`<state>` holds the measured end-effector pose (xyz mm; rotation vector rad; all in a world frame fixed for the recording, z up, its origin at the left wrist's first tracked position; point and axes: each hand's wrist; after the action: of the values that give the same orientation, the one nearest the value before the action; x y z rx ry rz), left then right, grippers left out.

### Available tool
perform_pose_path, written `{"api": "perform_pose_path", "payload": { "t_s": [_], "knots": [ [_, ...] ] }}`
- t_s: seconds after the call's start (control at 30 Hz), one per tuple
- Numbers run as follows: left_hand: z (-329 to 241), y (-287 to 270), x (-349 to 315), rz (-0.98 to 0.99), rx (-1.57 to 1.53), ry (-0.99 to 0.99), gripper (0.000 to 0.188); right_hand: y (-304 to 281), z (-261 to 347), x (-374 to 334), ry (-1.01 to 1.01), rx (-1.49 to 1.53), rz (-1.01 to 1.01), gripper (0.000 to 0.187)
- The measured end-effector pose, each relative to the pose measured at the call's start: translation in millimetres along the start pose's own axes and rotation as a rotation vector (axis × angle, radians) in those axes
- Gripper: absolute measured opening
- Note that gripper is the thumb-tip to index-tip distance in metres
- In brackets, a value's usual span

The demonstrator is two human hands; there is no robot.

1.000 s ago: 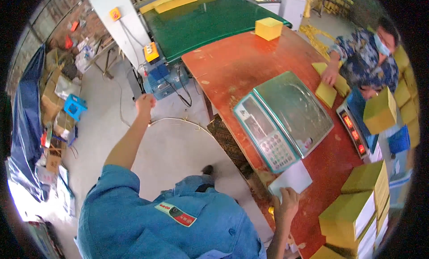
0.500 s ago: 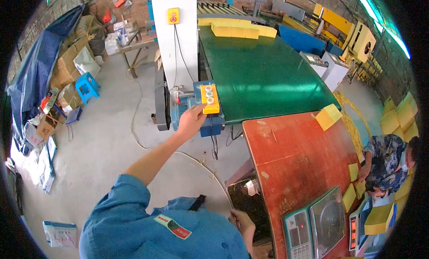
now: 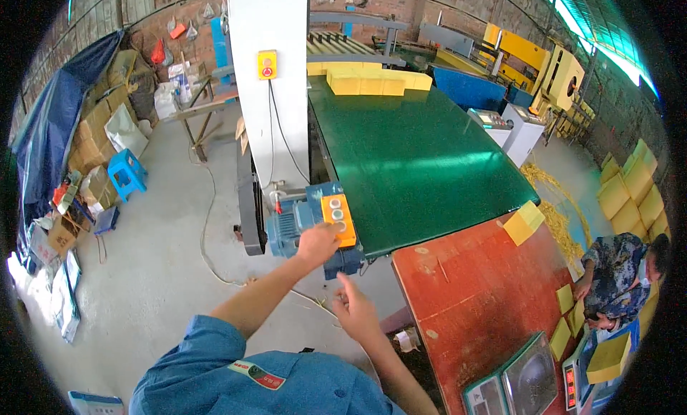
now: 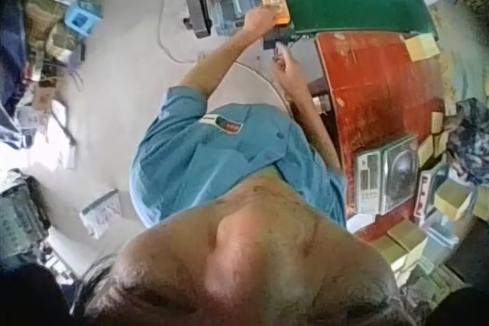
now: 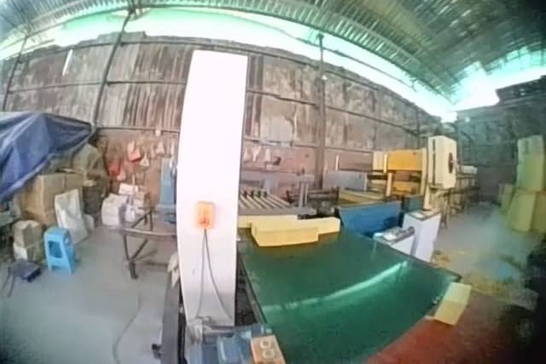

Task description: Weighing stacks of yellow industrial material on a scale and sorting them based on weight.

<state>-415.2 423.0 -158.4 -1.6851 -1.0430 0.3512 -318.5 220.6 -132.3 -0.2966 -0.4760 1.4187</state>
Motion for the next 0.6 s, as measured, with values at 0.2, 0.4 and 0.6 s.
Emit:
{"api": "perform_pose_path", "payload": {
  "t_s": [0.2, 0.4, 0.6],
  "knots": [
    [0.0, -6.4, -1.5, 0.120, 0.065, -0.026, 0.041, 3.5, -13.9, 94.6, -0.001, -0.223, -0.146, 0.062],
    [3.7, -7.2, -1.7, 0.133, 0.026, 0.013, 0.039, 15.4, -17.5, 67.0, -0.062, -0.068, -0.002, 0.063],
    [-1.2, -5.9, 3.6, 0.170, 0.054, -0.072, 0.046, 46.4, -70.3, -14.7, 0.271, 0.193, 0.108, 0.052]
  ]
}}
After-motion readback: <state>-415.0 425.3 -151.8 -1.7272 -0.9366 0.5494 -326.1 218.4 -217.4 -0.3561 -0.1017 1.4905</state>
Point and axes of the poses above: each hand's wrist, its own x-axis towards the middle knuckle, its own y-axis out of the palm, z = x × y, and after that the axes turned 2 degrees about z, right-handed
